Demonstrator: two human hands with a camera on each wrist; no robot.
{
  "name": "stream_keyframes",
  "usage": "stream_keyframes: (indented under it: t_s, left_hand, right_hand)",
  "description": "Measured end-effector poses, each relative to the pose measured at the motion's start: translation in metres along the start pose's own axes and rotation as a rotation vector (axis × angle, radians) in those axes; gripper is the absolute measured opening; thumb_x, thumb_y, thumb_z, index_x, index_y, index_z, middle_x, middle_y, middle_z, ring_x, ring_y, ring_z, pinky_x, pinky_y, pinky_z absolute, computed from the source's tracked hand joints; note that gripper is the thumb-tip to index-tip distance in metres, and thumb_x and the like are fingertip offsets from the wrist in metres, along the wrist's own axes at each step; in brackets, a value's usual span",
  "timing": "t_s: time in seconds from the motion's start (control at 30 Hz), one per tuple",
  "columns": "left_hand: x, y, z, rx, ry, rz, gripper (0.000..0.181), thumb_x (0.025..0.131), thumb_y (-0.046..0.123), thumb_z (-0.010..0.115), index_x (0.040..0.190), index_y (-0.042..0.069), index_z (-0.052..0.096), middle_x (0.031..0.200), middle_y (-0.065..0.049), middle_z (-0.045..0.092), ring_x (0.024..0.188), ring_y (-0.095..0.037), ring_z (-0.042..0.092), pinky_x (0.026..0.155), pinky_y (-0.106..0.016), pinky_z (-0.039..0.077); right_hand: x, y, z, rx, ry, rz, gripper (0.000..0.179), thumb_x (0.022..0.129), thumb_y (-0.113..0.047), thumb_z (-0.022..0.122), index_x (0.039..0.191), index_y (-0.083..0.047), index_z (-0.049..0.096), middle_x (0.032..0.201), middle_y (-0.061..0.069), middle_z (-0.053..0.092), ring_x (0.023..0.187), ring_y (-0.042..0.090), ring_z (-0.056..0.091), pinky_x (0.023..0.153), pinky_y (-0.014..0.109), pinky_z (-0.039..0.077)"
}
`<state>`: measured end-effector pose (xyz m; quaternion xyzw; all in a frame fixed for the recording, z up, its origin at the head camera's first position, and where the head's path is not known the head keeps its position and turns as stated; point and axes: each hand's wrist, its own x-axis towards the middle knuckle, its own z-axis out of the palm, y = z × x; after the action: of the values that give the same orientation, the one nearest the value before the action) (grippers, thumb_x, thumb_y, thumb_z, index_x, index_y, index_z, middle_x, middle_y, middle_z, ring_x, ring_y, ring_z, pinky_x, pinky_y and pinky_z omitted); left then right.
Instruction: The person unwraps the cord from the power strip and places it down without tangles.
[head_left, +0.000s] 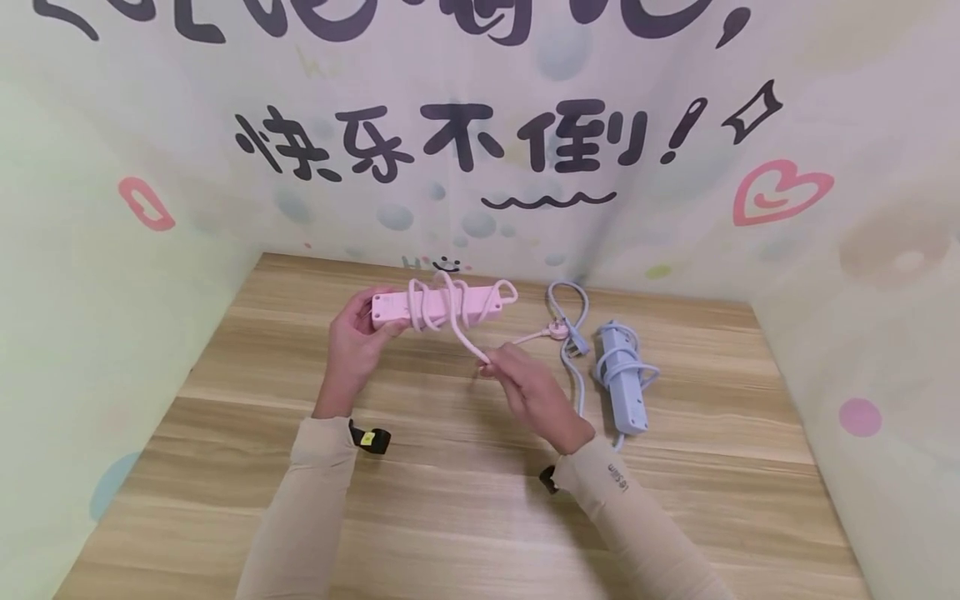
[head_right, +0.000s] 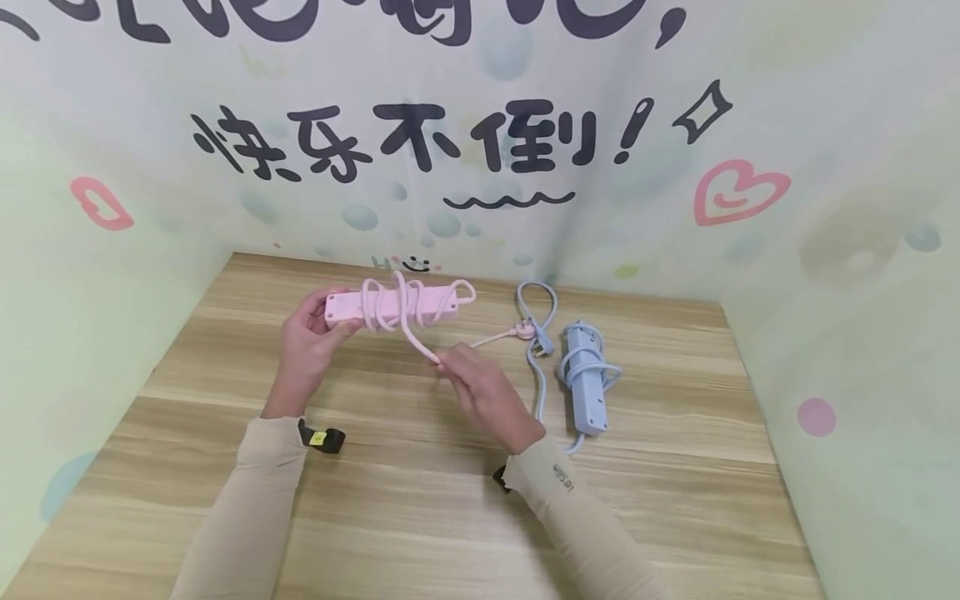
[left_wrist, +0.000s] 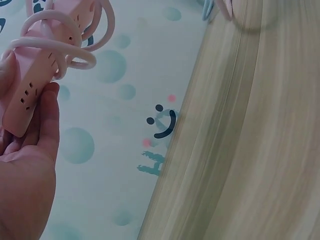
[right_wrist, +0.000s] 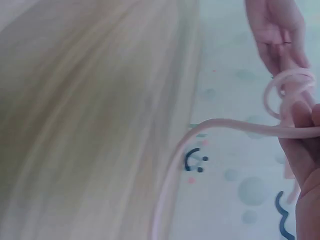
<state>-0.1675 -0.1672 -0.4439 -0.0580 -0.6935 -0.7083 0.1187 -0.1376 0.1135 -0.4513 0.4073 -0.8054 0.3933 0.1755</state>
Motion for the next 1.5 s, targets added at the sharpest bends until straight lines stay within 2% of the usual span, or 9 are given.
stream_keyframes:
  t_s: [0.17,0.3,0.47,0.7,0.8,1.1,1.23,1.43,1.5]
  left_hand:
    - [-0.002,-0.001,0.001,-0.03,-0.015,0.011,0.055,0.085,-0.008,0.074,0.135,-0.013,0.05,0.12,0.006,0.065,0.111,-0.007,0.065,0.096,-0.017,0.056]
    - [-0.003,-0.001,0.001,-0.06,-0.015,0.018,0.054,0.085,-0.009,0.073,0.134,-0.012,0.05,0.119,0.006,0.066,0.108,-0.008,0.065,0.093,-0.017,0.058]
    - [-0.004,-0.001,0.0,-0.056,-0.022,0.016,0.053,0.086,-0.008,0.074,0.133,-0.011,0.052,0.119,0.006,0.065,0.108,-0.007,0.066,0.093,-0.016,0.057]
    - [-0.008,-0.003,0.001,-0.022,-0.045,-0.049,0.053,0.087,-0.006,0.074,0.135,-0.01,0.052,0.126,-0.007,0.063,0.108,-0.004,0.066,0.093,-0.017,0.058]
    - [-0.009,-0.004,0.003,-0.006,-0.062,-0.078,0.053,0.088,-0.006,0.074,0.136,-0.009,0.052,0.13,-0.015,0.062,0.107,-0.004,0.066,0.093,-0.017,0.058]
    - [-0.006,0.001,0.004,0.016,-0.095,-0.07,0.054,0.089,-0.006,0.072,0.139,-0.006,0.051,0.136,-0.021,0.058,0.11,-0.003,0.065,0.093,-0.016,0.057]
    - [-0.006,0.002,0.005,0.005,-0.09,-0.073,0.054,0.089,-0.007,0.071,0.139,-0.007,0.051,0.134,-0.019,0.06,0.108,-0.004,0.065,0.092,-0.016,0.057]
    - [-0.009,-0.001,0.007,-0.04,-0.094,-0.096,0.054,0.088,-0.005,0.072,0.138,-0.007,0.052,0.121,0.005,0.065,0.109,-0.005,0.064,0.095,-0.016,0.056]
    - [-0.009,-0.002,0.007,-0.07,-0.103,-0.086,0.053,0.088,-0.006,0.072,0.137,-0.009,0.051,0.119,0.008,0.066,0.108,-0.005,0.065,0.095,-0.016,0.056]
  right_hand:
    - [0.011,-0.003,-0.008,0.029,0.122,-0.003,0.022,0.096,0.007,0.06,0.111,-0.004,0.071,0.083,0.004,0.065,0.077,0.014,0.064,0.071,0.018,0.056]
    - [0.019,-0.004,-0.016,0.054,0.219,-0.005,0.024,0.093,0.013,0.06,0.108,-0.001,0.072,0.074,0.004,0.059,0.066,0.012,0.054,0.059,0.017,0.046]
    - [0.03,-0.002,-0.03,-0.003,0.283,-0.015,0.023,0.089,0.014,0.065,0.105,0.0,0.073,0.073,0.006,0.057,0.065,0.013,0.048,0.059,0.023,0.04]
    - [0.047,-0.004,-0.053,-0.047,0.307,0.039,0.017,0.092,0.003,0.07,0.106,-0.002,0.077,0.071,0.006,0.064,0.064,0.01,0.049,0.055,0.017,0.037]
    - [0.058,-0.006,-0.066,-0.102,0.312,0.018,0.016,0.091,0.0,0.073,0.106,-0.002,0.079,0.069,0.006,0.063,0.062,0.01,0.047,0.055,0.017,0.036]
    - [0.101,-0.014,-0.104,-0.284,0.156,-0.093,0.014,0.095,-0.01,0.072,0.105,-0.005,0.079,0.065,0.004,0.056,0.058,0.01,0.043,0.052,0.022,0.037]
    - [0.108,-0.007,-0.113,-0.265,0.151,-0.021,0.015,0.094,-0.012,0.073,0.105,-0.005,0.08,0.064,0.004,0.057,0.058,0.009,0.042,0.054,0.018,0.033]
    - [0.105,0.016,-0.12,-0.101,0.219,0.205,0.013,0.093,-0.015,0.075,0.103,-0.007,0.08,0.067,0.006,0.064,0.057,0.008,0.041,0.053,0.014,0.03]
    - [0.103,0.024,-0.122,-0.069,0.242,0.284,0.013,0.094,-0.016,0.074,0.102,-0.007,0.079,0.07,0.009,0.066,0.058,0.006,0.042,0.054,0.013,0.031]
